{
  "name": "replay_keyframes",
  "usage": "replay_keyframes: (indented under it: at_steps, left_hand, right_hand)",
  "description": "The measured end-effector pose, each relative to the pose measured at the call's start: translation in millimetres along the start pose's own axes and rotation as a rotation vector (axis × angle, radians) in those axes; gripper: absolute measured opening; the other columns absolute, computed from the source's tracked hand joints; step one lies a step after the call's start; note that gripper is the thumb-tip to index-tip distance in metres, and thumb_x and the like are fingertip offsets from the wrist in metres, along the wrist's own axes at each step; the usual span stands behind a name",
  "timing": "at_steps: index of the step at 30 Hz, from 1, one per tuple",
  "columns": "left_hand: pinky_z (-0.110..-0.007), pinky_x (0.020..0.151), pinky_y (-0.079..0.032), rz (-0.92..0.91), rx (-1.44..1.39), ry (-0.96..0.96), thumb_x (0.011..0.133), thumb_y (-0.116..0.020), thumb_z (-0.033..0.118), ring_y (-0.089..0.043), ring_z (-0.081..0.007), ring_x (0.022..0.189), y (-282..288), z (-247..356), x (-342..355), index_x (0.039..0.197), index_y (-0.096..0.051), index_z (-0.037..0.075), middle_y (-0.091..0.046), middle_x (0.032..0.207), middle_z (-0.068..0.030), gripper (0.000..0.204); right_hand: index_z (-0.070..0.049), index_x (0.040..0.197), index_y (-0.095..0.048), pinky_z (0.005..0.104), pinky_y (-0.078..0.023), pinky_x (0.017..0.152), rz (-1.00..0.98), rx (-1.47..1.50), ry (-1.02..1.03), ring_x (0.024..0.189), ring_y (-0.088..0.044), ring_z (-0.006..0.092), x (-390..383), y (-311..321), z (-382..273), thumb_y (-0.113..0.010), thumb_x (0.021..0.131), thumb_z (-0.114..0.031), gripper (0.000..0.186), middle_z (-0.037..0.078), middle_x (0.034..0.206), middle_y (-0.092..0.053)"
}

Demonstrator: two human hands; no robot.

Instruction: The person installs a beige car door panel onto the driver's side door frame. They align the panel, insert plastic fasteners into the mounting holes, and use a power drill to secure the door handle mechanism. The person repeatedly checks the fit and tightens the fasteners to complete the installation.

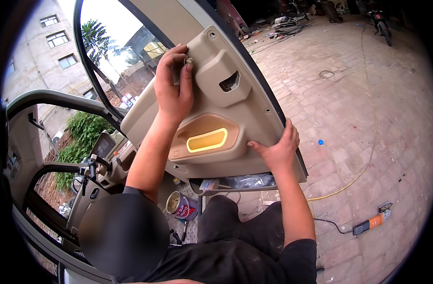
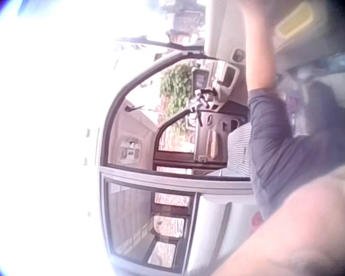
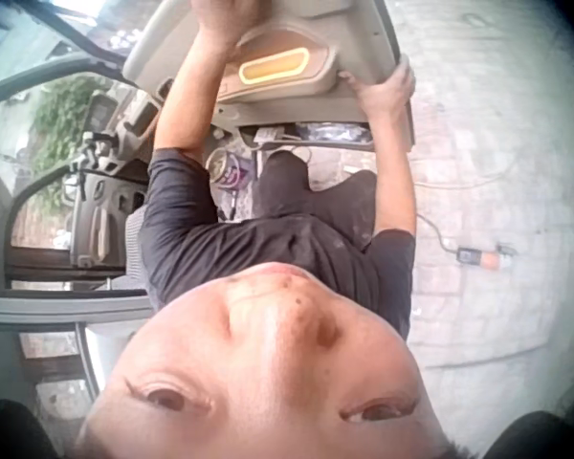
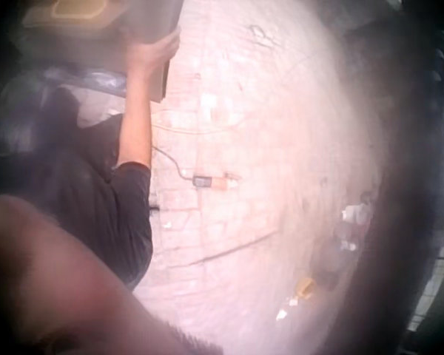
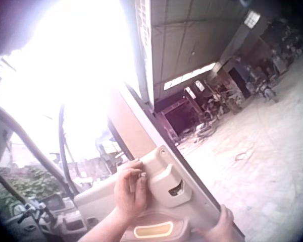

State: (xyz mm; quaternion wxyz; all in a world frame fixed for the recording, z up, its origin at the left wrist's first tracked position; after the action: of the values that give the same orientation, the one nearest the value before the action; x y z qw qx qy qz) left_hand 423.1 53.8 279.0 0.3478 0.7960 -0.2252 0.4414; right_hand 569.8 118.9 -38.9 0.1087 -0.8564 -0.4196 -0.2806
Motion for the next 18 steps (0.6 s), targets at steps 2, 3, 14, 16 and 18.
replay_keyframes:
  at_steps: [2,3,14,16,18]
  left_hand:
    - [-0.040,0.107,-0.047,0.108,-0.136,-0.011,0.101,-0.057,-0.003,-0.061,-0.0298,0.125,11,6,-15,0.124,-0.051,0.000,-0.062,0.131,-0.0224,0.023]
    - [-0.041,0.107,-0.047,0.190,-0.225,0.040,0.103,-0.055,0.000,-0.061,-0.0295,0.125,24,7,-26,0.125,-0.049,0.001,-0.061,0.132,-0.0229,0.023]
    - [-0.035,0.096,-0.049,0.936,0.220,1.254,0.109,-0.049,0.017,-0.060,-0.0185,0.106,259,-108,-428,0.119,-0.053,-0.004,-0.063,0.114,-0.0129,0.023]
    - [-0.033,0.090,-0.048,0.871,0.453,1.302,0.107,-0.053,0.018,-0.058,-0.0150,0.100,306,-136,-484,0.114,-0.058,-0.005,-0.063,0.107,-0.0112,0.025]
    - [-0.031,0.090,-0.049,0.927,0.496,1.356,0.106,-0.055,0.016,-0.060,-0.0164,0.098,327,-167,-553,0.118,-0.055,-0.005,-0.062,0.110,-0.0113,0.024]
  right_hand:
    - [0.009,0.151,-0.031,0.0582,-0.031,0.115,0.016,-0.007,0.013,0.134,-0.042,0.0491,-1,3,3,-0.078,0.054,-0.086,0.144,0.033,0.140,-0.047]
    - [0.009,0.151,-0.030,0.0582,-0.031,0.115,0.024,-0.018,0.017,0.134,-0.042,0.0492,-2,4,4,-0.077,0.054,-0.086,0.144,0.033,0.141,-0.046]
    - [0.007,0.155,-0.026,0.0533,-0.029,0.118,-0.012,0.044,0.038,0.139,-0.037,0.0458,-5,-5,28,-0.086,0.061,-0.072,0.136,0.031,0.150,-0.038]
    - [0.006,0.155,-0.027,0.0487,-0.028,0.121,0.002,0.171,-0.010,0.142,-0.037,0.0398,-4,-1,41,-0.089,0.066,-0.063,0.129,0.026,0.154,-0.037]
    - [0.007,0.155,-0.028,0.0465,-0.030,0.120,-0.016,0.264,0.026,0.142,-0.039,0.0356,0,4,32,-0.083,0.070,-0.072,0.128,0.023,0.154,-0.038]
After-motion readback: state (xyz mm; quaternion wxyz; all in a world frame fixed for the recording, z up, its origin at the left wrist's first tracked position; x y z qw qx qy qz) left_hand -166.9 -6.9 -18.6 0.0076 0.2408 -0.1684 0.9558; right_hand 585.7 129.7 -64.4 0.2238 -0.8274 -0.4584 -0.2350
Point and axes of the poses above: each hand's wrist, its own x-axis towards the middle knuckle, its own y-axis out of the back of the hand, z = x × y, the point moved 9 cm from there along x, towards the middle knuckle
